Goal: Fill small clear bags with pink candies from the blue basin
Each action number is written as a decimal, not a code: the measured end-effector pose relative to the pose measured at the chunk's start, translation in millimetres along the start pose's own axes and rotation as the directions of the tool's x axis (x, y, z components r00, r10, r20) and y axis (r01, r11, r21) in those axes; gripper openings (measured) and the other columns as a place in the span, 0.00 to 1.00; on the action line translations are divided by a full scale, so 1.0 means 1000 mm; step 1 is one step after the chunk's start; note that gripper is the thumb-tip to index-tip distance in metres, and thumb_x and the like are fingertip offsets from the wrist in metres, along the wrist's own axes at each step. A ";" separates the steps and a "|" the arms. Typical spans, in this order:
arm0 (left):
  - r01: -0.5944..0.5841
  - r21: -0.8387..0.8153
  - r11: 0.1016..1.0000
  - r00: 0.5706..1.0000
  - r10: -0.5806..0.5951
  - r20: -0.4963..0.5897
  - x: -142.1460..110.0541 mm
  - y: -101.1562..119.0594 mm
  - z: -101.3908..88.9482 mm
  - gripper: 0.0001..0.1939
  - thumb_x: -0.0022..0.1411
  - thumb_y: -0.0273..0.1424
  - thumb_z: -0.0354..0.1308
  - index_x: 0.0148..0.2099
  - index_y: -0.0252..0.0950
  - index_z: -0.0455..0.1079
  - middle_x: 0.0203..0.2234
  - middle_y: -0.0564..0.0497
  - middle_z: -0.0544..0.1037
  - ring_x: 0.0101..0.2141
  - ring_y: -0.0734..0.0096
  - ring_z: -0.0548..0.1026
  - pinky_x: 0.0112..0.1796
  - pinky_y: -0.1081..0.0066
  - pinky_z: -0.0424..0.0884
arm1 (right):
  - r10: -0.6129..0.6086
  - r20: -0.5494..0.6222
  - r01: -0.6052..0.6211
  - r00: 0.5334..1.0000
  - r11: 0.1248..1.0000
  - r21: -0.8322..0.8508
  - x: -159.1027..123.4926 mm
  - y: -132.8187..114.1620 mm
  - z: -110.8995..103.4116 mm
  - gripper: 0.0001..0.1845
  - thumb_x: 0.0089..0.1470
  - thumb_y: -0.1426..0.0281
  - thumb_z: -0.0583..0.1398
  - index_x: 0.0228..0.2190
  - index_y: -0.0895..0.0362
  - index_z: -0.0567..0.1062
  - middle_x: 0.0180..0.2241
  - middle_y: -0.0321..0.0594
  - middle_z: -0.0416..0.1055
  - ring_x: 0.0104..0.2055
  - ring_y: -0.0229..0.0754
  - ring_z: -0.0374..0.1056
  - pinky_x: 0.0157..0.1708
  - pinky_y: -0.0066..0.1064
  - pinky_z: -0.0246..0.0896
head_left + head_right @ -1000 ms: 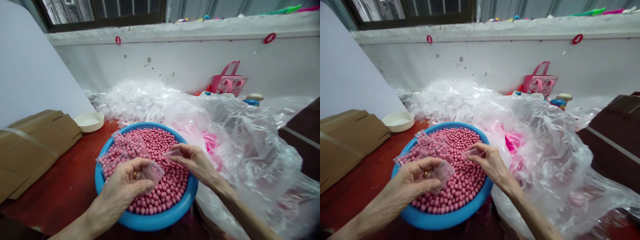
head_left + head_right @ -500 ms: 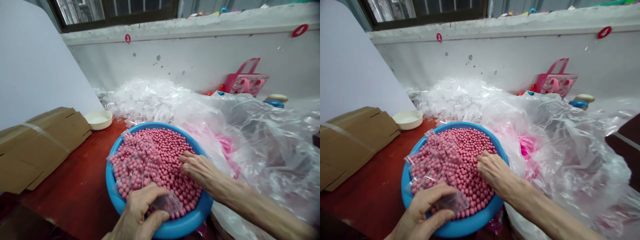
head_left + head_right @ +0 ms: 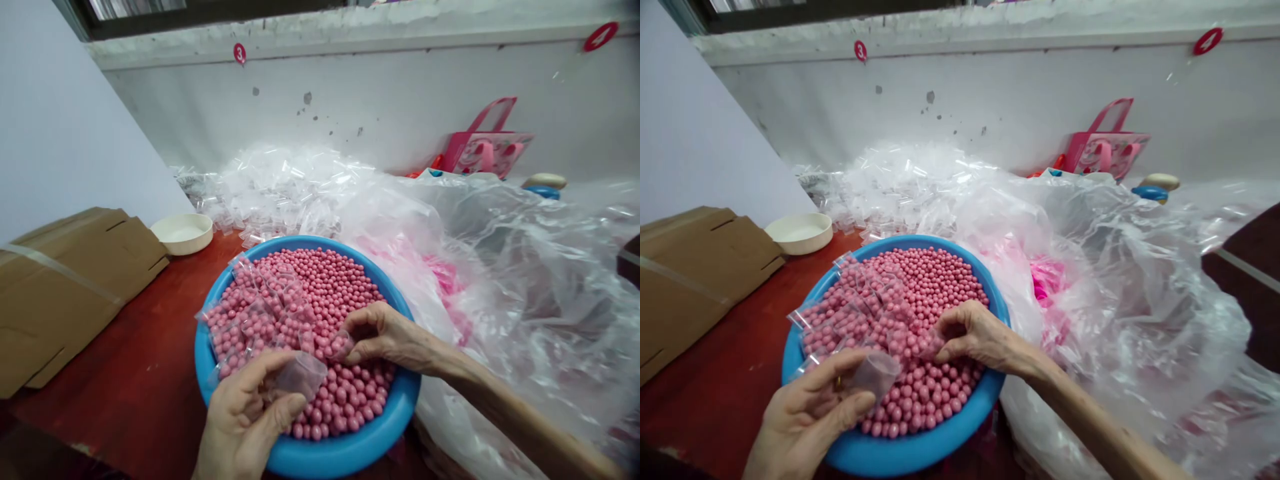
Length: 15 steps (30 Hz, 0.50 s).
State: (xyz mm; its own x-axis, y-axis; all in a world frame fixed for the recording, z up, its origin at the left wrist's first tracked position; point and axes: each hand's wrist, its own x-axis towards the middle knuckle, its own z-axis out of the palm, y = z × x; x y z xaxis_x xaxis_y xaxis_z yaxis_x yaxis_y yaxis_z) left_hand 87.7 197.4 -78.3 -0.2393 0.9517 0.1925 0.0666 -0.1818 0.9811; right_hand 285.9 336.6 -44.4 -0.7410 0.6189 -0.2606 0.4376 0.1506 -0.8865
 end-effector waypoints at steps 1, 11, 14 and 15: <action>0.013 -0.012 1.000 1.000 -0.013 -0.002 0.001 0.001 0.000 0.12 0.52 0.30 0.64 0.41 0.41 0.76 0.32 0.54 0.81 0.27 0.73 0.78 0.27 0.81 0.74 | 0.019 -0.007 -0.018 1.000 0.996 0.086 -0.001 -0.001 0.000 0.10 0.39 0.68 0.66 0.24 0.61 0.73 0.21 0.31 0.66 0.25 0.33 0.60 0.26 0.24 0.55; 0.053 -0.113 0.992 0.997 -0.059 -0.052 -0.001 -0.002 0.002 0.13 0.51 0.29 0.65 0.41 0.45 0.75 0.31 0.58 0.82 0.27 0.75 0.79 0.30 0.83 0.75 | -0.027 -0.081 0.057 0.996 0.923 0.381 -0.008 -0.007 0.007 0.10 0.40 0.70 0.68 0.26 0.59 0.74 0.27 0.33 0.75 0.30 0.34 0.69 0.33 0.26 0.63; 0.024 -0.082 0.996 0.987 -0.037 -0.155 -0.006 0.000 0.005 0.12 0.50 0.30 0.66 0.39 0.46 0.76 0.30 0.58 0.81 0.28 0.75 0.79 0.32 0.82 0.75 | -0.046 -0.176 0.096 0.983 0.953 0.286 -0.007 -0.006 0.008 0.12 0.41 0.66 0.68 0.26 0.59 0.74 0.27 0.34 0.74 0.29 0.36 0.68 0.33 0.28 0.64; 0.016 -0.066 0.998 0.981 -0.029 -0.194 -0.007 0.001 0.007 0.11 0.49 0.31 0.66 0.38 0.46 0.77 0.31 0.58 0.81 0.29 0.74 0.79 0.33 0.82 0.75 | -0.060 -0.199 0.110 0.978 0.961 0.253 -0.007 -0.006 0.008 0.12 0.41 0.65 0.68 0.26 0.59 0.74 0.27 0.34 0.74 0.29 0.36 0.68 0.33 0.29 0.64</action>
State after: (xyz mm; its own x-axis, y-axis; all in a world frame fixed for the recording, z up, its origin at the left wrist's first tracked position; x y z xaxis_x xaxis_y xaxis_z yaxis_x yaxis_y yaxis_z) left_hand 95.8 192.2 -78.9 -0.4248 0.8903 0.1642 -0.0015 -0.1821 0.9833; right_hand 284.4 325.4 -40.1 -0.6498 0.7496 -0.1260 0.2101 0.0179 -0.9775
